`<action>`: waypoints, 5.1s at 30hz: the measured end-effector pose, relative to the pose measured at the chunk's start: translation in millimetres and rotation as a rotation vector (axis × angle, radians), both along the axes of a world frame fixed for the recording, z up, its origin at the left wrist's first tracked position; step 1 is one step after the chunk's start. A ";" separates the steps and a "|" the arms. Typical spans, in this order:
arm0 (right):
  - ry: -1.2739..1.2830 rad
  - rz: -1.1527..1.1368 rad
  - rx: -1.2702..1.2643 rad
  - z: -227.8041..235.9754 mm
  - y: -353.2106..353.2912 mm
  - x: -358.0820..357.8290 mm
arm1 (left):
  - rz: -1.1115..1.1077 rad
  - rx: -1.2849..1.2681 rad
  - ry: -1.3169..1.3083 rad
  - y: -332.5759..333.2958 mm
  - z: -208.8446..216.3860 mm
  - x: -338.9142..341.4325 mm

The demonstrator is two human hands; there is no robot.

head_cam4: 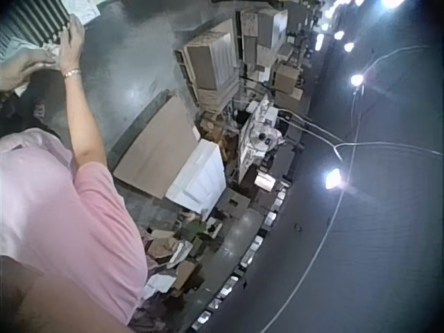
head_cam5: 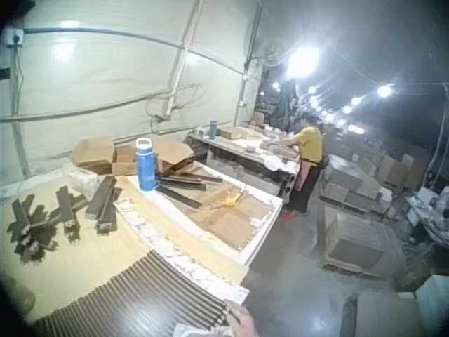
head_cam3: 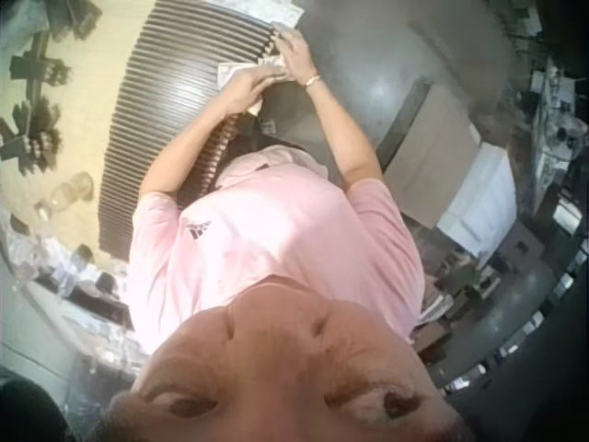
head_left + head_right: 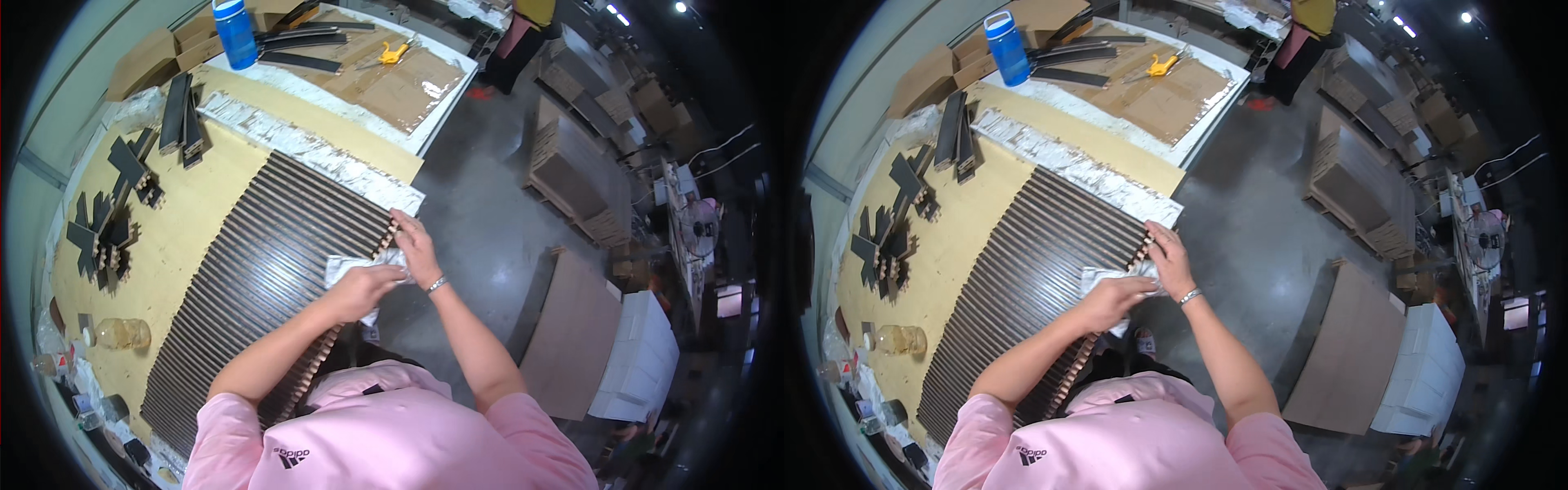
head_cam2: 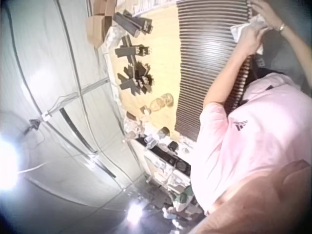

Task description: The person wipes a row of dark wooden slats with a cloth, pours liquid from a bottle onto the cloth to continue wiping, and then picks up a slat to apply a substance with a sponge and a dark liquid with a small brush.

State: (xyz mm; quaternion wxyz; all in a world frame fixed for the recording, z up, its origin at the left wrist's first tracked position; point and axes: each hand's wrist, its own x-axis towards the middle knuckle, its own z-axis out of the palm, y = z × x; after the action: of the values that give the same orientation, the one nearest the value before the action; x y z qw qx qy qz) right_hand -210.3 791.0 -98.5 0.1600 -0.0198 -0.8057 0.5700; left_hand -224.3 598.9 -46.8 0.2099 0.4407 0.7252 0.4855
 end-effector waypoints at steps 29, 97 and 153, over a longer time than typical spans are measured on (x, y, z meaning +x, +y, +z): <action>0.029 -0.024 0.407 4.2 -9.4 1.3 | 0.394 -0.434 0.576 -98.2 -1.0 -50.2; -0.024 -0.061 0.931 23.9 -75.7 -48.0 | 0.445 -0.474 0.545 -185.3 27.0 73.7; -0.665 0.251 -0.205 17.9 -207.3 185.8 | 0.901 -0.387 -0.051 -334.3 -36.4 -47.4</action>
State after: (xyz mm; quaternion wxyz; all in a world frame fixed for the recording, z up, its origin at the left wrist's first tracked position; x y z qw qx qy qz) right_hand -24.5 583.7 -80.7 -0.1846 -0.1209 -0.7485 0.6253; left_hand -271.7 264.6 -83.1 0.0748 0.0237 0.9153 0.3951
